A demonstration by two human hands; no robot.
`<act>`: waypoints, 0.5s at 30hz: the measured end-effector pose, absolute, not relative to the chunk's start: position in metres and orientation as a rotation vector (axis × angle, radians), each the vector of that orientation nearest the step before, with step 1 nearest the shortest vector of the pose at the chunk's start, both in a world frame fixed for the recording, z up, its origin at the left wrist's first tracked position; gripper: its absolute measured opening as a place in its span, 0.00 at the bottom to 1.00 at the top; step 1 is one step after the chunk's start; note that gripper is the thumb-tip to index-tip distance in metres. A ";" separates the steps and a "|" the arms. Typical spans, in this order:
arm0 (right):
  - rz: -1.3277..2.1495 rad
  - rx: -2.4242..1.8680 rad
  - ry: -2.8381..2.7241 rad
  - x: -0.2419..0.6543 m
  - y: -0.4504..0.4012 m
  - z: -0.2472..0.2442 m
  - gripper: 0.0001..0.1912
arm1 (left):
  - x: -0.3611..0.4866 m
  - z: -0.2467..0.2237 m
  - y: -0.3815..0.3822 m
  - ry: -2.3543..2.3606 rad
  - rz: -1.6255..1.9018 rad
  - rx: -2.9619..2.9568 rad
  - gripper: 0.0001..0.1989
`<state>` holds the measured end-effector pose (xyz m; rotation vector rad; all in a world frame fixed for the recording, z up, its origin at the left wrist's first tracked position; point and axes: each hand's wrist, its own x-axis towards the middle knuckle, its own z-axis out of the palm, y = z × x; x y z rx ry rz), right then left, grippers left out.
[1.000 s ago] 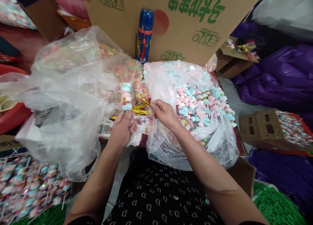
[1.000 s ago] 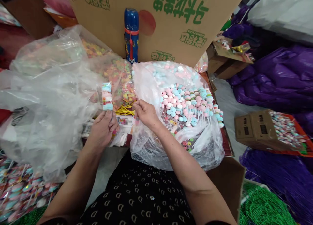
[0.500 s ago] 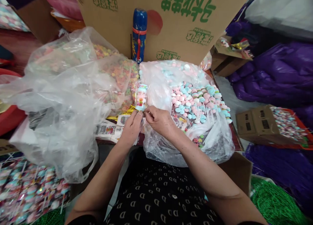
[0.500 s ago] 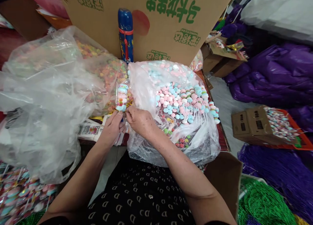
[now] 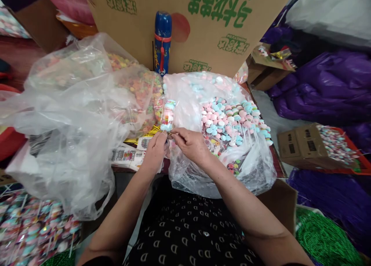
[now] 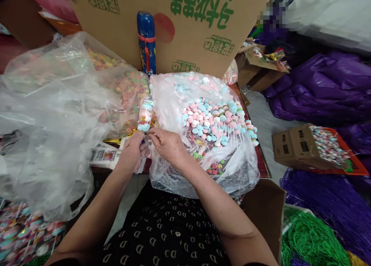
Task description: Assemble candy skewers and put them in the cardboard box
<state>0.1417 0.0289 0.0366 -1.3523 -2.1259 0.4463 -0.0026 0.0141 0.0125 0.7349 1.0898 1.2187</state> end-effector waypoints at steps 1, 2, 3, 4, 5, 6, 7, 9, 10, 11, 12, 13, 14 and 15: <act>0.500 -1.328 -2.084 0.143 0.029 0.037 0.12 | -0.001 0.016 0.014 1.059 1.210 0.698 0.17; 0.547 -1.315 -2.042 0.144 0.029 0.038 0.11 | 0.000 0.020 0.014 1.022 1.196 0.659 0.18; 0.589 -1.313 -2.001 0.146 0.028 0.040 0.11 | 0.001 0.025 0.014 0.982 1.174 0.626 0.18; 0.628 -1.321 -1.961 0.147 0.028 0.042 0.10 | 0.002 0.029 0.013 0.942 1.147 0.605 0.18; 0.671 -1.331 -1.924 0.148 0.027 0.043 0.10 | 0.002 0.033 0.012 0.897 1.113 0.592 0.19; 0.722 -1.340 -1.889 0.148 0.026 0.045 0.09 | 0.002 0.036 0.011 0.849 1.076 0.580 0.19; 0.780 -1.344 -1.858 0.149 0.026 0.046 0.09 | 0.002 0.039 0.010 0.798 1.035 0.570 0.20; 0.905 -1.337 -1.803 0.150 0.025 0.046 0.09 | 0.000 0.043 0.006 0.707 0.965 0.547 0.21; 0.975 -1.327 -1.774 0.151 0.025 0.046 0.09 | -0.001 0.043 0.005 0.670 0.937 0.533 0.21; 1.045 -1.308 -1.735 0.152 0.026 0.045 0.10 | -0.002 0.043 0.004 0.634 0.911 0.517 0.21; 1.115 -1.275 -1.690 0.154 0.026 0.045 0.10 | -0.004 0.043 0.002 0.596 0.887 0.501 0.21; 1.187 -1.223 -1.648 0.157 0.027 0.046 0.10 | -0.005 0.042 0.001 0.554 0.859 0.483 0.20; 1.265 -1.156 -1.613 0.161 0.028 0.047 0.12 | -0.006 0.041 0.000 0.505 0.821 0.464 0.20; 1.349 -1.079 -1.591 0.165 0.029 0.049 0.16 | -0.006 0.040 -0.001 0.450 0.778 0.443 0.20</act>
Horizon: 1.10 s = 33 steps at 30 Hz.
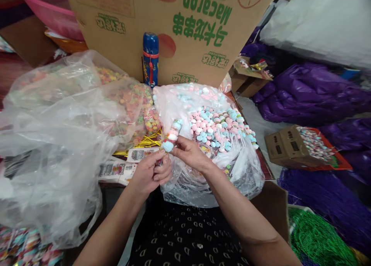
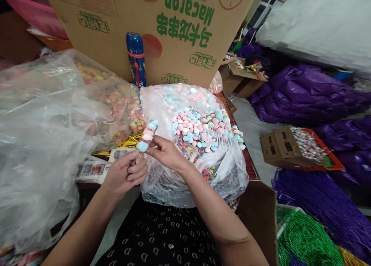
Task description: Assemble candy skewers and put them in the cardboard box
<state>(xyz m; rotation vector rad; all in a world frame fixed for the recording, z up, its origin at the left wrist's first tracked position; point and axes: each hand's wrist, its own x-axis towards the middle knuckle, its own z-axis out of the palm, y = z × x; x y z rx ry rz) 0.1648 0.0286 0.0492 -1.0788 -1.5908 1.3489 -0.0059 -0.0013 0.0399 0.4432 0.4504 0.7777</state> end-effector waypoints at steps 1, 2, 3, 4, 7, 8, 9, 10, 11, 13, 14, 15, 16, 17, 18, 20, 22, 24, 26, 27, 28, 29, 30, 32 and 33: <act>1.434 -0.998 -1.584 0.169 0.029 0.051 0.20 | -0.006 0.039 -0.002 0.393 0.732 0.422 0.20; 1.525 -0.925 -1.596 0.174 0.030 0.053 0.22 | -0.005 0.038 -0.003 0.340 0.688 0.401 0.20; 1.610 -0.874 -1.613 0.178 0.030 0.055 0.23 | -0.004 0.037 -0.004 0.297 0.651 0.379 0.20; 1.674 -0.849 -1.620 0.182 0.031 0.055 0.22 | -0.003 0.037 -0.004 0.265 0.625 0.359 0.20; 1.717 -0.901 -1.549 0.188 0.032 0.048 0.23 | 0.001 0.035 -0.004 0.233 0.606 0.327 0.18; 1.697 -0.938 -1.494 0.188 0.032 0.044 0.23 | 0.002 0.035 -0.003 0.235 0.613 0.328 0.18; 1.674 -0.969 -1.438 0.187 0.032 0.040 0.23 | 0.003 0.035 -0.002 0.241 0.623 0.332 0.18; 1.654 -0.993 -1.392 0.186 0.032 0.037 0.23 | 0.004 0.035 -0.001 0.249 0.637 0.337 0.17; 1.635 -1.013 -1.355 0.185 0.031 0.034 0.23 | 0.004 0.035 0.001 0.258 0.649 0.341 0.17; 1.618 -1.020 -1.324 0.184 0.032 0.032 0.22 | 0.004 0.035 0.003 0.268 0.660 0.344 0.16; 1.626 -1.006 -1.338 0.184 0.033 0.032 0.23 | 0.003 0.035 0.005 0.266 0.655 0.344 0.16; 1.645 -0.986 -1.370 0.184 0.033 0.033 0.23 | 0.002 0.034 0.006 0.258 0.643 0.347 0.17; 1.668 -0.962 -1.411 0.185 0.035 0.034 0.23 | 0.002 0.034 0.007 0.247 0.629 0.353 0.18; 1.696 -0.937 -1.454 0.186 0.036 0.036 0.23 | 0.001 0.034 0.007 0.237 0.614 0.362 0.18; 1.722 -0.914 -1.487 0.187 0.037 0.037 0.24 | 0.001 0.033 0.007 0.232 0.601 0.373 0.19; 1.739 -0.891 -1.494 0.189 0.037 0.037 0.23 | 0.001 0.033 0.007 0.237 0.582 0.399 0.20; 1.705 -0.905 -1.437 0.189 0.037 0.034 0.22 | 0.002 0.033 0.006 0.266 0.573 0.416 0.22; 1.635 -0.955 -1.379 0.187 0.035 0.030 0.20 | 0.005 0.036 0.005 0.332 0.584 0.411 0.24; 1.517 -1.047 -1.363 0.183 0.034 0.026 0.17 | 0.009 0.038 0.007 0.430 0.616 0.399 0.26; 1.429 -1.110 -1.377 0.180 0.033 0.024 0.16 | 0.011 0.039 0.008 0.484 0.644 0.397 0.26; 1.321 -1.177 -1.408 0.177 0.032 0.023 0.16 | 0.014 0.039 0.010 0.537 0.685 0.400 0.26; 1.196 -1.239 -1.450 0.174 0.031 0.022 0.15 | 0.016 0.039 0.012 0.585 0.740 0.407 0.25; 1.063 -1.288 -1.501 0.171 0.030 0.022 0.14 | 0.018 0.038 0.014 0.624 0.801 0.418 0.24; 0.818 -1.329 -1.599 0.165 0.026 0.024 0.12 | 0.022 0.035 0.017 0.683 0.924 0.457 0.24; 0.724 -1.328 -1.636 0.163 0.024 0.024 0.11 | 0.023 0.033 0.018 0.706 0.973 0.488 0.24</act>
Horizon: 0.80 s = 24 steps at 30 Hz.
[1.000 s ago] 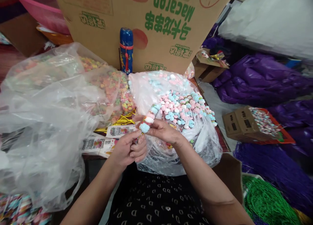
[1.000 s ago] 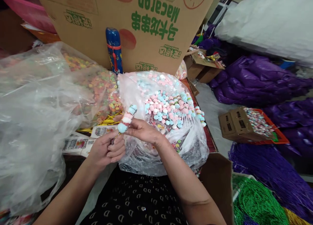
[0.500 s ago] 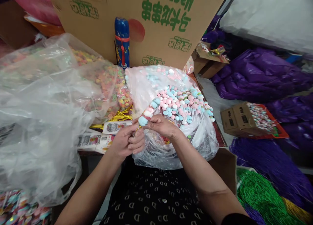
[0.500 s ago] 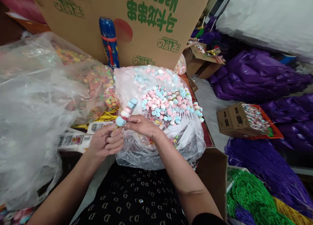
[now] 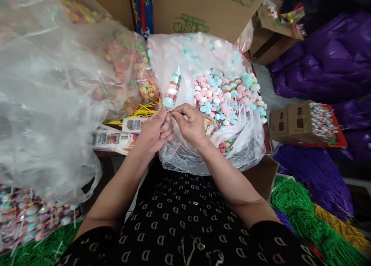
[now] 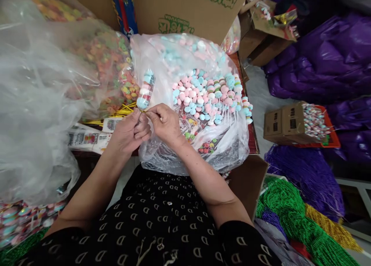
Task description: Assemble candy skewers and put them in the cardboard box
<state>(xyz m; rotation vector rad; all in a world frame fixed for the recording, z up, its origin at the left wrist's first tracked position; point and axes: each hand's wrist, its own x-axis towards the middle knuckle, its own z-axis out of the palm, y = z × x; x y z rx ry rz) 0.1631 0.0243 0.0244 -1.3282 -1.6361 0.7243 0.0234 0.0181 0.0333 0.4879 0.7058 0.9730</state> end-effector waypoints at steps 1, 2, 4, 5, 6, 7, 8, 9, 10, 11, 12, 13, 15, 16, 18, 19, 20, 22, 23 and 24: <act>0.660 -1.319 -1.664 0.162 0.023 0.025 0.11 | 0.024 0.031 0.019 0.725 1.007 0.525 0.23; 0.625 -1.303 -1.679 0.161 0.021 0.026 0.11 | 0.024 0.029 0.019 0.744 1.034 0.563 0.23; 0.636 -1.257 -1.681 0.162 0.019 0.026 0.11 | 0.024 0.024 0.019 0.792 1.092 0.652 0.22; 0.665 -1.235 -1.678 0.163 0.019 0.026 0.12 | 0.023 0.021 0.018 0.828 1.126 0.707 0.21; 0.698 -1.218 -1.675 0.164 0.019 0.025 0.12 | 0.021 0.018 0.018 0.874 1.164 0.768 0.19; 0.725 -1.208 -1.676 0.165 0.019 0.024 0.13 | 0.020 0.015 0.017 0.925 1.199 0.835 0.17; 0.741 -1.206 -1.681 0.166 0.020 0.024 0.13 | 0.019 0.011 0.016 0.974 1.229 0.899 0.15; 0.743 -1.213 -1.691 0.167 0.020 0.023 0.14 | 0.017 0.008 0.015 1.013 1.243 0.954 0.14; 0.732 -1.226 -1.706 0.167 0.020 0.022 0.14 | 0.017 0.006 0.015 1.038 1.247 0.992 0.13; 0.709 -1.241 -1.727 0.167 0.020 0.022 0.13 | 0.016 0.004 0.014 1.052 1.242 1.018 0.14; 0.679 -1.257 -1.757 0.167 0.020 0.022 0.12 | 0.016 0.003 0.013 1.062 1.238 1.040 0.14; 0.644 -1.272 -1.792 0.167 0.019 0.022 0.10 | 0.016 0.003 0.013 1.073 1.231 1.062 0.15; 0.565 -1.283 -1.867 0.166 0.018 0.023 0.09 | 0.017 0.006 0.012 1.107 1.222 1.115 0.16; 0.527 -1.280 -1.897 0.166 0.017 0.024 0.09 | 0.018 0.009 0.011 1.128 1.223 1.142 0.15; 0.458 -1.285 -1.940 0.166 0.016 0.028 0.11 | 0.020 0.015 0.009 1.169 1.221 1.183 0.15; 0.426 -1.298 -1.955 0.167 0.016 0.030 0.11 | 0.020 0.017 0.008 1.184 1.222 1.194 0.15; 0.394 -1.317 -1.967 0.167 0.015 0.032 0.12 | 0.021 0.019 0.007 1.192 1.222 1.202 0.16; 0.338 -1.367 -1.976 0.166 0.014 0.037 0.12 | 0.021 0.019 0.007 1.177 1.220 1.205 0.16; 0.322 -1.386 -1.978 0.166 0.013 0.040 0.11 | 0.021 0.017 0.009 1.149 1.221 1.192 0.15; 0.314 -1.395 -1.978 0.165 0.012 0.042 0.11 | 0.021 0.016 0.011 1.103 1.226 1.164 0.13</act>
